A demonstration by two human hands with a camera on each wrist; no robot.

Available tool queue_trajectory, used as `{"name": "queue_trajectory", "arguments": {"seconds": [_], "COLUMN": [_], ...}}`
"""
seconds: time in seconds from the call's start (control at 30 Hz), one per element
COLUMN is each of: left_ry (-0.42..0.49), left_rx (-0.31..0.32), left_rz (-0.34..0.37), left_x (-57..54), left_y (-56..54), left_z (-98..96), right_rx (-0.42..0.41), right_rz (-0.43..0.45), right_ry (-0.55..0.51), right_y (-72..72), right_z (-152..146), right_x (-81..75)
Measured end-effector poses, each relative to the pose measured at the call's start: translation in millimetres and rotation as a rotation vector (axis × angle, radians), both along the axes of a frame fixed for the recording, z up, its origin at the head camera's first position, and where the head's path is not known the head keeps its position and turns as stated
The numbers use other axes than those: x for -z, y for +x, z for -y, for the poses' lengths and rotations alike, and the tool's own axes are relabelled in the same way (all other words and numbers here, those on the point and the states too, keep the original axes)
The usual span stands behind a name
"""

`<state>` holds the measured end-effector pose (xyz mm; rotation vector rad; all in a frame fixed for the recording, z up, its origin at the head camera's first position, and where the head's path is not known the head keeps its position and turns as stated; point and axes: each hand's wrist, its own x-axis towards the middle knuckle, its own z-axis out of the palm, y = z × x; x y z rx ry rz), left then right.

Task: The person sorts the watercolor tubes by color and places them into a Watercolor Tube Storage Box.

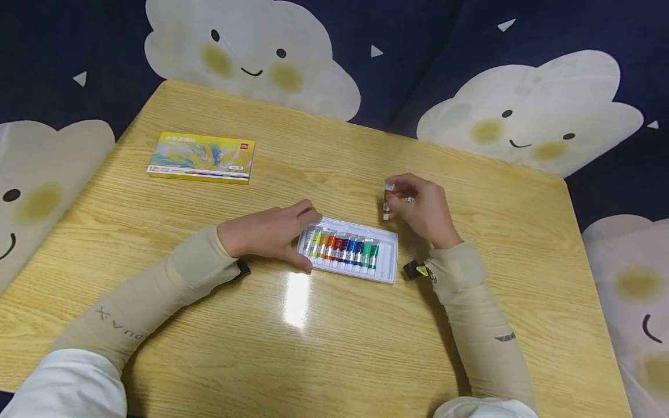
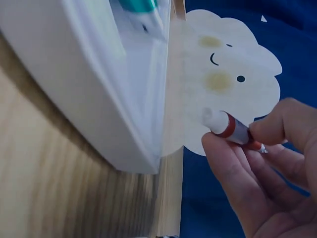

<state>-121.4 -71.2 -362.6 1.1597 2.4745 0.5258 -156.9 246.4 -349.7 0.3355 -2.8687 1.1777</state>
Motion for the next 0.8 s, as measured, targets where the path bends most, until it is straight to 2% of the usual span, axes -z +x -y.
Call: {"name": "queue_trajectory", "arguments": {"seconds": [0.3, 0.8], "left_ry": [-0.005, -0.013], "left_rx": [-0.005, -0.013], "left_rz": [0.003, 0.008], "left_x": [-1.1, -0.2], "left_y": [-0.3, -1.1], "left_z": [-0.3, -0.7], "right_rx": [0.036, 0.058], "right_rz": [0.047, 0.100], "right_ry": [-0.023, -0.006], "right_y": [17.2, 51.3], "right_z": [0.4, -3.9], "right_x": [-2.3, 4.9]}}
